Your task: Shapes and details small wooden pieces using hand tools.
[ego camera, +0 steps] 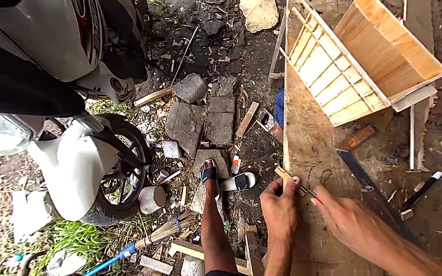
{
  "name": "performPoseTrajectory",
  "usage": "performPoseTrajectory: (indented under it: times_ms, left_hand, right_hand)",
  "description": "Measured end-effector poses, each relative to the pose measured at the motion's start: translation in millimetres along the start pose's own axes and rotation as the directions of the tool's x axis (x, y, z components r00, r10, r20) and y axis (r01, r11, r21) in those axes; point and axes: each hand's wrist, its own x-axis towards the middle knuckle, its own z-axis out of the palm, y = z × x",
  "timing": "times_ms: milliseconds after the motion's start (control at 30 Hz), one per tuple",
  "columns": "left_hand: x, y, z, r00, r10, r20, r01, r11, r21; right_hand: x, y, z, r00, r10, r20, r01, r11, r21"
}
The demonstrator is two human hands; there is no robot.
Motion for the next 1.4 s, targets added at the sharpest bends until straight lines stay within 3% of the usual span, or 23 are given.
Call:
performPoseTrajectory:
  times_ms: [867,1000,1200,1300,1400]
  left_hand:
    - [1.7,0.7,1.6,1.0,0.012,-0.004,-0.012,1.0,0.029]
    - [-0.6,1.6,3.3,1.0,0.008,-0.021,-0.008,0.999,0.042]
    - [-5.7,7.4,10.1,0.996,0.033,-0.083,-0.015,0.977,0.211]
    - [-5.0,9.0,10.2,0.996,0.047,-0.082,-0.023,0.962,0.272]
    - [-3.1,8.1,4.2,0.998,0.052,-0.033,-0.041,0.961,0.274]
  right_hand:
    - [1.7,-5.0,-2.0,1.0,0.017,0.01,-0.017,0.999,-0.048]
    - [6.0,-21.6,-14.0,0.984,0.112,0.141,-0.094,0.987,-0.131]
    - [13.6,-28.6,-26.9,0.923,0.187,0.337,-0.127,0.973,-0.191]
    - [10.2,-24.1,-25.7,0.928,0.172,0.33,-0.116,0.976,-0.182]
    - [-1.7,-14.4,-14.6,0.979,0.093,0.18,-0.067,0.988,-0.142]
